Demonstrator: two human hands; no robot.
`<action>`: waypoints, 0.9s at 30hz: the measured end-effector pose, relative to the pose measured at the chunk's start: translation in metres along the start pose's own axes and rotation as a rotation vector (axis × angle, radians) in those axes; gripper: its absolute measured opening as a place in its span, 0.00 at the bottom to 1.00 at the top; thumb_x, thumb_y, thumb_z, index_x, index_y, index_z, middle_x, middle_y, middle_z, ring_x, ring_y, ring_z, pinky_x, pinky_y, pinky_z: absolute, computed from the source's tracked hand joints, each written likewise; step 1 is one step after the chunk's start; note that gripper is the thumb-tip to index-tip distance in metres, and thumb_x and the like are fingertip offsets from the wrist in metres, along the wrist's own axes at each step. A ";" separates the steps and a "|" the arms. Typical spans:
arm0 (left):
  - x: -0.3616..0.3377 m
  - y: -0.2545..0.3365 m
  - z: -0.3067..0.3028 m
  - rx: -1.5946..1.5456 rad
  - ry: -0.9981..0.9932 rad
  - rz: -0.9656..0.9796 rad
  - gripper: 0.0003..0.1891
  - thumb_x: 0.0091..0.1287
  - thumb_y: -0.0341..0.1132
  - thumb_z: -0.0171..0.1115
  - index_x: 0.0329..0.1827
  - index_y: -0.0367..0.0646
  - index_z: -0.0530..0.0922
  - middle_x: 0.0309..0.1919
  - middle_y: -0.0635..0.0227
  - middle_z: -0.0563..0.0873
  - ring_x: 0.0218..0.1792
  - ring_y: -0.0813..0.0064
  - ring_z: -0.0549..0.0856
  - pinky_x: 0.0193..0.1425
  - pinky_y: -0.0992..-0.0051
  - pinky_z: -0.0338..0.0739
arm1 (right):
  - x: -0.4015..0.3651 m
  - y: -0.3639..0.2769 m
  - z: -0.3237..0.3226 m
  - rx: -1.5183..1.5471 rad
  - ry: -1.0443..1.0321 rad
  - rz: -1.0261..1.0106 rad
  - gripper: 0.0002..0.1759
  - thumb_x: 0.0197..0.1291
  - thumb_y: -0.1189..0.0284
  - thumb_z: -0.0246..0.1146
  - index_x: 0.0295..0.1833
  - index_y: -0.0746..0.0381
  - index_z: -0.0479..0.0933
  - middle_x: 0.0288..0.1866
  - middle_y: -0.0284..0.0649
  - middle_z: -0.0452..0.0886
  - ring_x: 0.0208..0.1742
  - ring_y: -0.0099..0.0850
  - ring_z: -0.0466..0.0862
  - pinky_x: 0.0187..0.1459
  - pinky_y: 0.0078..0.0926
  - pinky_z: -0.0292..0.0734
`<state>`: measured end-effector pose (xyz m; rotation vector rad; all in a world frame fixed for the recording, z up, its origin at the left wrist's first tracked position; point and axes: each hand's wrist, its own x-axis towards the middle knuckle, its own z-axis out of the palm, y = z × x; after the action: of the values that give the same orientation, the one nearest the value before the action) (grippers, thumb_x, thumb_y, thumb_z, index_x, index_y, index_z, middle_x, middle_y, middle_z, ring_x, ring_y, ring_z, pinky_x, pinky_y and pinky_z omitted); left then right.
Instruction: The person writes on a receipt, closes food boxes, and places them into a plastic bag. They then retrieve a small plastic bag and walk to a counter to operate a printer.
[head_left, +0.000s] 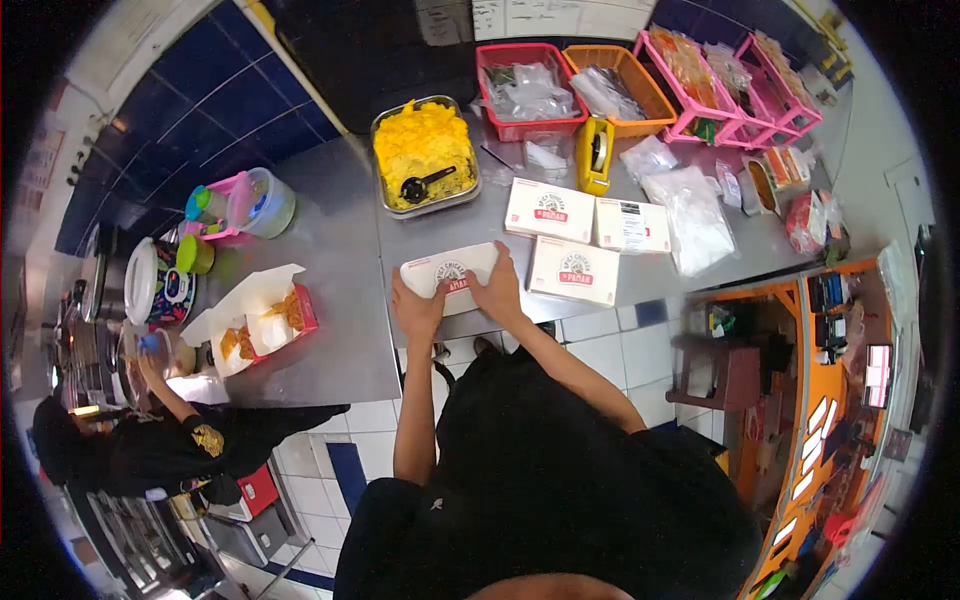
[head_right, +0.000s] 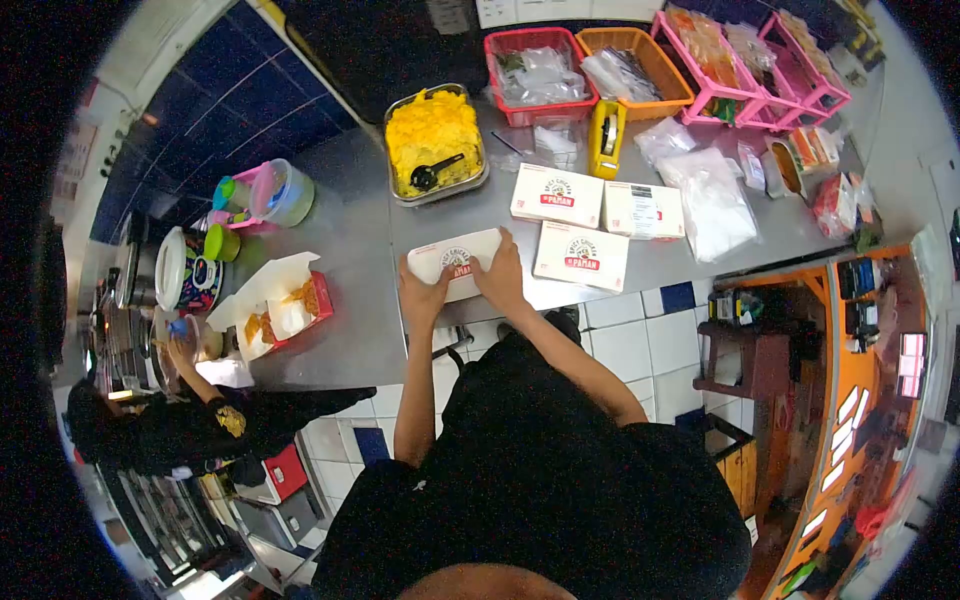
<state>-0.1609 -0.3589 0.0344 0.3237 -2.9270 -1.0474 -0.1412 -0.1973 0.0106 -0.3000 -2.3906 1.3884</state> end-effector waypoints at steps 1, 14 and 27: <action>0.006 0.003 -0.009 0.068 0.012 -0.033 0.51 0.59 0.56 0.71 0.77 0.35 0.57 0.70 0.42 0.71 0.72 0.47 0.71 0.74 0.55 0.66 | 0.006 -0.006 -0.004 -0.027 -0.039 0.136 0.44 0.58 0.58 0.71 0.72 0.71 0.61 0.68 0.67 0.69 0.69 0.59 0.71 0.70 0.46 0.67; 0.015 -0.010 -0.024 -0.094 -0.186 -0.106 0.33 0.69 0.56 0.58 0.59 0.29 0.76 0.56 0.40 0.83 0.57 0.41 0.83 0.64 0.52 0.76 | 0.014 -0.005 -0.001 -0.136 -0.317 0.328 0.36 0.70 0.55 0.55 0.68 0.76 0.62 0.56 0.68 0.80 0.59 0.62 0.80 0.63 0.47 0.74; 0.001 -0.079 -0.014 -0.475 -0.143 0.009 0.30 0.77 0.48 0.54 0.72 0.34 0.69 0.60 0.44 0.83 0.56 0.54 0.86 0.60 0.65 0.79 | 0.004 0.014 -0.009 -0.040 -0.282 0.008 0.37 0.76 0.56 0.51 0.75 0.76 0.56 0.70 0.66 0.69 0.70 0.59 0.71 0.74 0.46 0.60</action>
<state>-0.1463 -0.4278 -0.0043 0.2269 -2.6633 -1.7720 -0.1410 -0.1819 0.0028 -0.1299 -2.6471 1.4729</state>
